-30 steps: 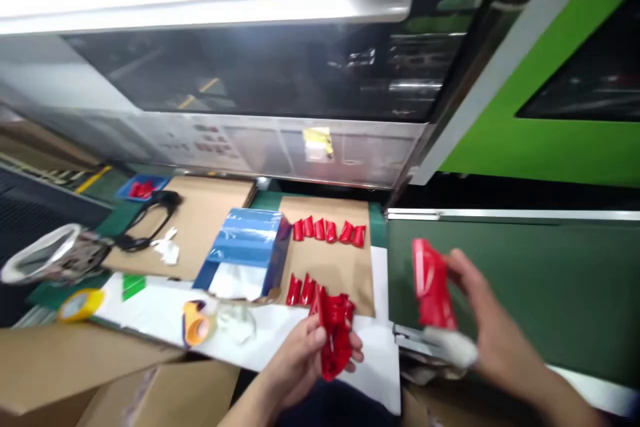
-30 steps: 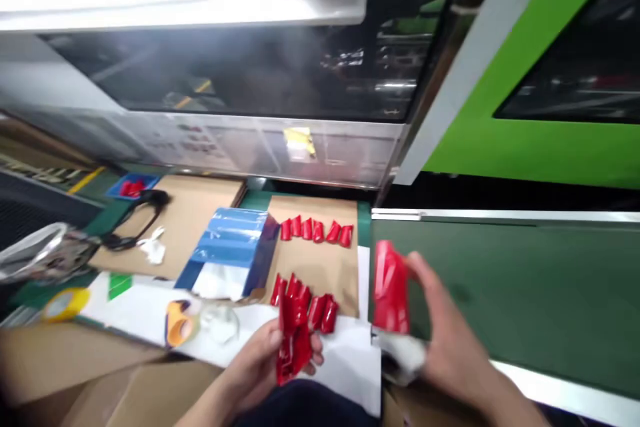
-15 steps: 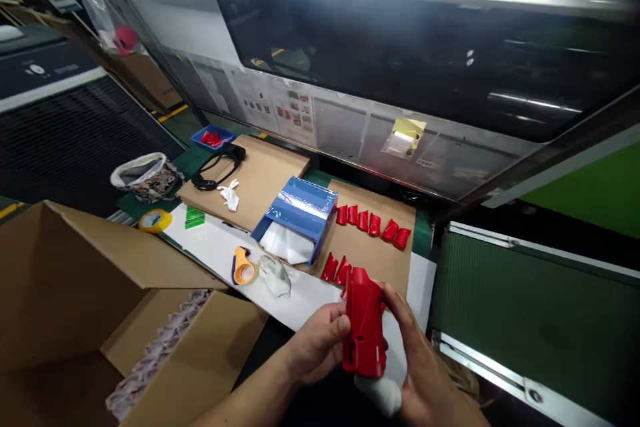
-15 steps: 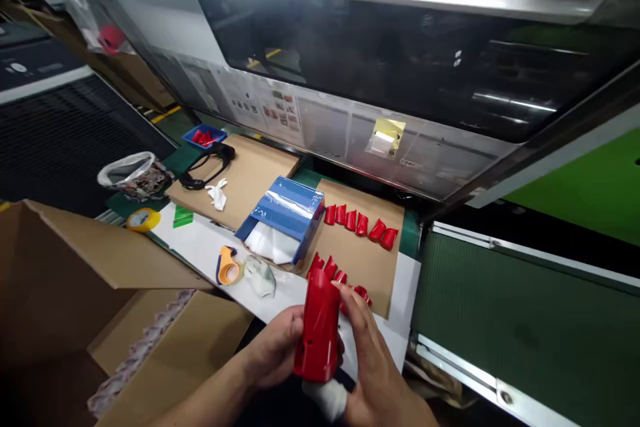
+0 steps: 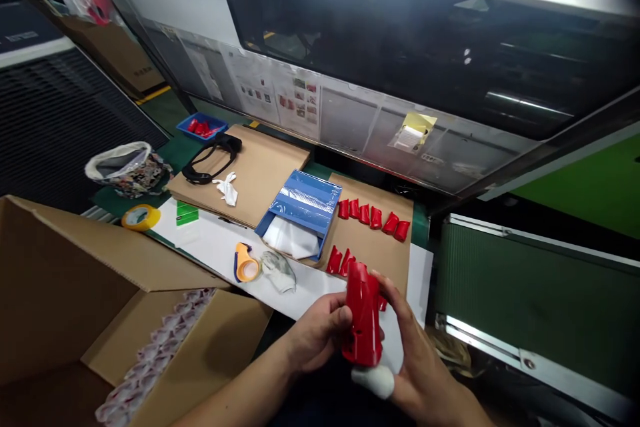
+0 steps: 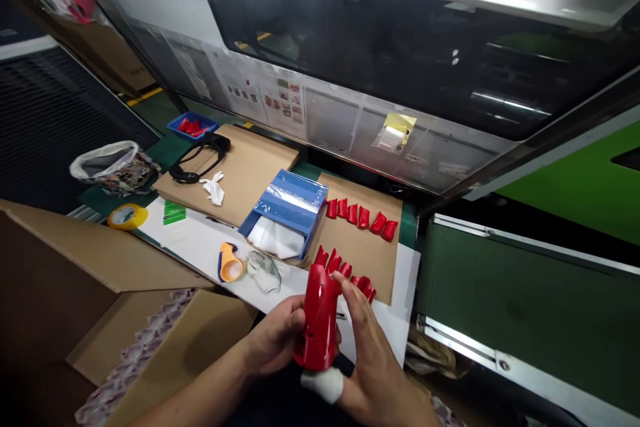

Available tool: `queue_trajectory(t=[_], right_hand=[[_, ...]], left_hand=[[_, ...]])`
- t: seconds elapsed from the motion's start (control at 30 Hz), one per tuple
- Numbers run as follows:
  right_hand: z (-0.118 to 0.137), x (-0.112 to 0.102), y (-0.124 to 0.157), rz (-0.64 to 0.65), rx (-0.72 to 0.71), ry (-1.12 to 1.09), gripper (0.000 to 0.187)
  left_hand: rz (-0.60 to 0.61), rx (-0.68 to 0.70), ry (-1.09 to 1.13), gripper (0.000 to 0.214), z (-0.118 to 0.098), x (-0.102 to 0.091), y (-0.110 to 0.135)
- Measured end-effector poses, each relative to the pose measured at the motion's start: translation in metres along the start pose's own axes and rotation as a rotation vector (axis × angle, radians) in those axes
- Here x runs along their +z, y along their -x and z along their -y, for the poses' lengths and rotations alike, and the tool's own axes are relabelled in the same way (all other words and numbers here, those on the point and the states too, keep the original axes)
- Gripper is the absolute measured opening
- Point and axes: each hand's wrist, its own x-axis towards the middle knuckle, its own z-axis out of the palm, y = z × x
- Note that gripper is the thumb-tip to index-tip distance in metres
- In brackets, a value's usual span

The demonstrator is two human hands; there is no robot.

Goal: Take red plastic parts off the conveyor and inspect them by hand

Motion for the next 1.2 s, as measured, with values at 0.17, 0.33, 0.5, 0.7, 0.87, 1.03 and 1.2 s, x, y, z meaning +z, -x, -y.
queue_trajectory(t=[0.17, 0.33, 0.5, 0.7, 0.87, 1.03, 1.2], right_hand=[[0.010, 0.010, 0.001, -0.095, 0.129, -0.207, 0.117], [0.018, 0.026, 0.000, -0.186, 0.182, -0.323, 0.112], [0.029, 0.041, 0.003, -0.272, 0.248, -0.323, 0.109], [0.038, 0.052, 0.006, -0.374, 0.339, -0.302, 0.107], [0.028, 0.054, 0.010, -0.406, 0.375, -0.269, 0.111], [0.017, 0.047, 0.011, -0.374, 0.366, -0.292, 0.108], [0.013, 0.040, 0.000, -0.294, 0.312, -0.325, 0.105]], left_hand=[[-0.012, 0.001, -0.018, 0.070, -0.009, -0.008, 0.003], [0.020, -0.052, -0.027, 0.070, -0.015, -0.015, 0.001], [0.063, -0.128, -0.032, 0.072, -0.018, -0.022, -0.003], [0.123, -0.240, -0.048, 0.072, -0.020, -0.030, -0.005], [0.119, -0.265, -0.049, 0.066, -0.020, -0.028, -0.009], [0.076, -0.238, -0.084, 0.060, -0.023, -0.019, -0.014], [0.000, -0.139, -0.214, 0.065, -0.029, -0.018, -0.017]])
